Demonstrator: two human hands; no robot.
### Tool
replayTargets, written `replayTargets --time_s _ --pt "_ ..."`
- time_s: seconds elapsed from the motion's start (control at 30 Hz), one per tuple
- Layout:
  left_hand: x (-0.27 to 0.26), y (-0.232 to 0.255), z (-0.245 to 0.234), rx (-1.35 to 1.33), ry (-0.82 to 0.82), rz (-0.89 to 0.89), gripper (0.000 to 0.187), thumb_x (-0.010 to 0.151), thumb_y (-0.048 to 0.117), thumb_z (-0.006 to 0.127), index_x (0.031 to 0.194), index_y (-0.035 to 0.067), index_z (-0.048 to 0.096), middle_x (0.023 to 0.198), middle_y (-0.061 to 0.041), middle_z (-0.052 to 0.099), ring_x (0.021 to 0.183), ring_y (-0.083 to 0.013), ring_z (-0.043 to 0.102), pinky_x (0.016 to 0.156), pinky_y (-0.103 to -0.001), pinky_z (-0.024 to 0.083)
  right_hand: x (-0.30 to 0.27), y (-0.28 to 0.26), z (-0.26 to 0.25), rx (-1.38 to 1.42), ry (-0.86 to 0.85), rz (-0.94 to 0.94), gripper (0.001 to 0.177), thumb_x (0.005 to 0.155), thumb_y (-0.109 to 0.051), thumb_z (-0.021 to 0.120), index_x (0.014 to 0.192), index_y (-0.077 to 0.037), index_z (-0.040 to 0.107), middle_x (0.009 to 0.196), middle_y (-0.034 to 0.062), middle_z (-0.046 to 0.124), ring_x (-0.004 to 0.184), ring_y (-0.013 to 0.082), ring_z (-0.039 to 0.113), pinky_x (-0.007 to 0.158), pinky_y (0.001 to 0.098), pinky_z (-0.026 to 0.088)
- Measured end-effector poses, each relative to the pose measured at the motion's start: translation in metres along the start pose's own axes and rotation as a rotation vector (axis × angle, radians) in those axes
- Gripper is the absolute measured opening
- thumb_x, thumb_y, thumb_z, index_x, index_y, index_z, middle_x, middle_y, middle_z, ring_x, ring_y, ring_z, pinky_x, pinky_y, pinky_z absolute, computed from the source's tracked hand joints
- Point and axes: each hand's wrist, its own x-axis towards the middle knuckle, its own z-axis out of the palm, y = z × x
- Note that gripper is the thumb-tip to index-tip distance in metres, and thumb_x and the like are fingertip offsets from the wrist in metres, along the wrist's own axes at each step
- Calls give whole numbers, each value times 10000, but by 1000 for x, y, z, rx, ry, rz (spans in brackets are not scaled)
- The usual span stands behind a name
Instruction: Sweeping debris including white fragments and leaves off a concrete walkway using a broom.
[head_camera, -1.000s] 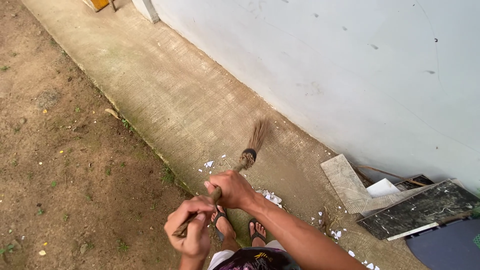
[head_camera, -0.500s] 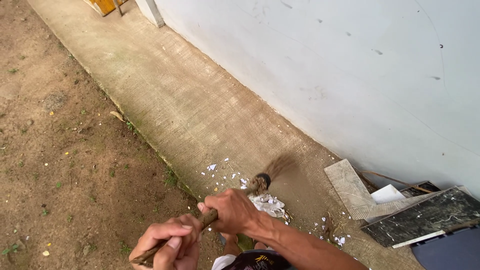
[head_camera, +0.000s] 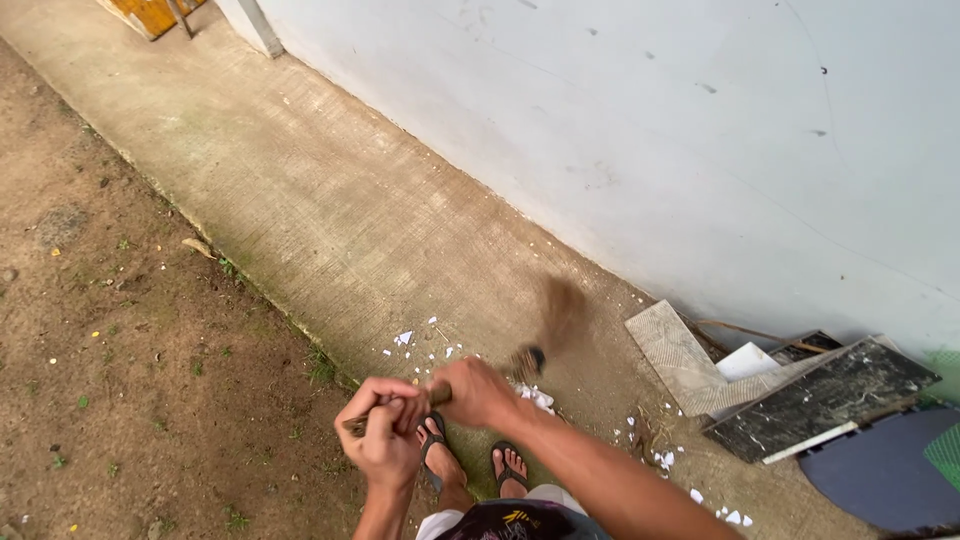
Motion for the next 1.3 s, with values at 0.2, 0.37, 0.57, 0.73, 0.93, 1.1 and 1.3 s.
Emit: replayTargets --time_s 0.2,0.37,0.57,0.73,0.93,1.1,1.3 --pt "11 64 -4 -235 41 -97 251 836 -49 424 801 -53 673 481 -30 437 374 -116 333 351 -310 335 -24 -65 -8 221 -152 326 94 844 -43 622 754 -70 632 579 5 563 391 115 443 373 294 406" --pt "1 98 -13 -365 -73 -33 227 834 -77 470 891 -70 689 528 -50 473 432 -112 386 421 -352 391 -31 -76 -14 111 -95 108 29 784 -52 611 805 -72 612 523 -27 493 364 96 417 343 310 360" --pt "-1 85 -2 -355 -338 40 155 874 -63 559 988 -53 664 617 -76 609 532 -176 517 594 -405 442 8 -62 -42 -28 69 -190 332 958 -141 528 644 -145 420 483 -30 412 375 119 344 351 333 302" --pt "-3 -5 31 59 -120 119 149 862 24 514 876 2 661 757 -106 678 534 -125 525 480 -278 445 27 55 -14 -119 96 -135 396 997 -224 552 627 -154 430 535 -25 447 432 114 400 387 304 377" --pt "-14 -57 25 61 -117 -116 201 824 27 474 794 -19 667 682 -99 649 474 -114 450 410 -258 389 -22 77 9 -61 73 199 320 921 -172 644 619 -140 543 529 -15 532 440 124 484 481 324 436" --pt "-16 -1 34 -136 -128 -40 197 780 13 469 746 -31 658 587 -89 602 444 -111 442 424 -277 428 -49 25 -1 58 9 371 191 815 -42 611 651 -136 578 525 -5 565 394 114 482 381 298 425" --pt "8 75 68 -244 -149 46 156 760 -19 512 806 -62 655 584 -116 582 492 -184 492 526 -396 461 -27 -29 -52 -21 317 -130 247 846 -60 611 620 -116 531 487 -24 507 366 87 424 348 314 345"
